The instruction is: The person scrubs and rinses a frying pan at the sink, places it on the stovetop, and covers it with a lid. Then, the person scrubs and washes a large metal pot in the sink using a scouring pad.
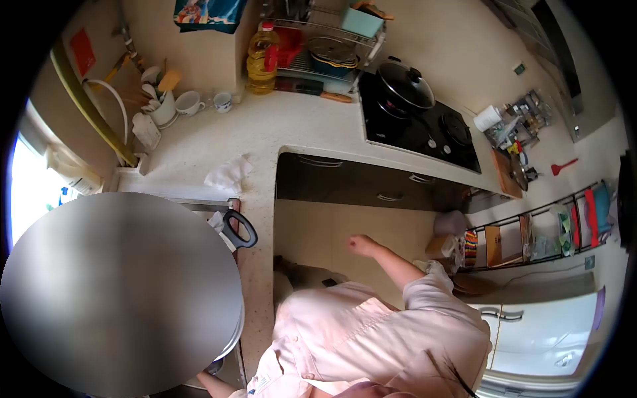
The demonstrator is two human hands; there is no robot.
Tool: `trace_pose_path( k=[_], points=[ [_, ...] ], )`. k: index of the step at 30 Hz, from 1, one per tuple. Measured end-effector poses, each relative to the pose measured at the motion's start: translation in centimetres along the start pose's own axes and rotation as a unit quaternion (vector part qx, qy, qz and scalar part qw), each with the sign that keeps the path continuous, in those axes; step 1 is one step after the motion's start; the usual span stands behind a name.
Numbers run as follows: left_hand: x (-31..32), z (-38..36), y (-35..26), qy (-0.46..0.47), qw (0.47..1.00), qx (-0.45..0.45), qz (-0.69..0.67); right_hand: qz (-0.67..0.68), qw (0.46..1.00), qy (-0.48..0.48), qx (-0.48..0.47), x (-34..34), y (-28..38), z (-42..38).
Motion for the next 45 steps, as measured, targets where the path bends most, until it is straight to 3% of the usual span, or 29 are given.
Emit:
trace_pose_path(
  k=[3, 6, 9, 12, 18, 21, 22, 23, 24, 25, 26, 27, 28, 29, 30, 33, 36, 41, 43, 45],
  points=[
    [1.5, 1.1, 0.0, 0.018, 0.999, -0.001, 0.028, -0.058, 0.99, 0.079, 0.105, 4.5, -7.2, -4.0],
    [2.8, 1.8, 0.1, 0.024, 0.998, 0.002, 0.059, -0.085, 0.985, 0.088, 0.118, 6.3, -10.5, -7.4],
    [4.4, 2.7, -0.3, 0.027, 0.994, 0.003, 0.104, 0.016, 0.985, 0.037, 0.168, 7.2, -12.9, -10.7],
    [6.5, 3.5, -1.2, 0.032, 0.987, 0.005, 0.156, 0.037, 0.98, 0.027, 0.193, 6.6, -11.2, -12.8],
    [8.5, 4.4, -2.8, 0.04, 0.975, 0.016, 0.219, 0.101, 0.983, -0.013, 0.152, 7.7, -11.6, -14.2],
    [7.7, 5.0, -3.6, 0.049, 0.971, 0.026, 0.234, 0.151, 0.986, -0.038, 0.051, 12.5, -18.1, -11.4],
    [6.5, 4.8, -4.2, 0.048, 0.97, 0.036, 0.236, 0.24, 0.967, -0.042, 0.071, 12.0, -17.4, -12.7],
    [4.1, 4.0, -4.1, 0.036, 0.969, 0.043, 0.241, 0.28, 0.954, -0.002, 0.106, 15.3, -21.9, -10.6],
    [1.8, 2.8, -3.8, 0.021, 0.967, 0.046, 0.249, 0.352, 0.931, 0.042, 0.081, 15.4, -22.2, -10.5],
    [0.3, 1.4, -3.4, 0.005, 0.963, 0.05, 0.263, 0.32, 0.938, 0.081, 0.109, 14.3, -21.8, -10.9],
    [-1.6, -0.4, -2.9, -0.018, 0.959, 0.051, 0.279, 0.451, 0.885, 0.045, 0.104, 13.1, -20.6, -11.2],
    [-2.4, -1.4, -2.5, -0.037, 0.954, 0.049, 0.294, 0.434, 0.896, 0.042, 0.088, 10.7, -17.4, -12.5],
    [-2.4, -1.8, -2.5, -0.047, 0.948, 0.058, 0.309, 0.249, 0.954, 0.125, 0.108, 11.3, -19.4, -10.4],
    [0.8, -6.7, -5.2, -0.093, 0.92, 0.007, 0.381, 0.232, 0.957, 0.117, 0.129, 11.9, -21.5, -9.3],
    [-0.9, -5.1, -4.7, -0.078, 0.925, 0.057, 0.367, 0.221, 0.959, 0.092, 0.153, 11.4, -22.4, -7.4],
    [1.0, -9.5, -7.7, -0.084, 0.894, 0.162, 0.409, 0.179, 0.963, 0.114, 0.164, 6.5, -15.6, -5.5],
    [0.8, -11.0, -7.7, -0.097, 0.905, 0.214, 0.354, 0.086, 0.984, 0.144, 0.061, 2.4, -6.3, -3.1],
    [1.6, -12.3, -5.3, -0.142, 0.93, 0.223, 0.256, 0.031, 0.982, 0.182, -0.029, 1.6, 3.7, 1.9],
    [3.2, -11.3, -3.1, -0.082, 0.935, 0.217, 0.269, -0.01, 0.979, 0.198, -0.047, 1.7, 7.5, 1.6],
    [5.1, -14.7, -3.9, -0.102, 0.908, 0.228, 0.337, -0.024, 0.972, 0.228, -0.055, 1.8, 9.4, 2.5]
  ],
)
Point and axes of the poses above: each hand's wrist, its own z-axis towards the middle knuckle, its own x-axis out of the palm, y = z × x, the point moved 10 cm from there along z, towards the middle knuckle, and after that the axes turned 8 degrees about y, right-handed, at the moved point
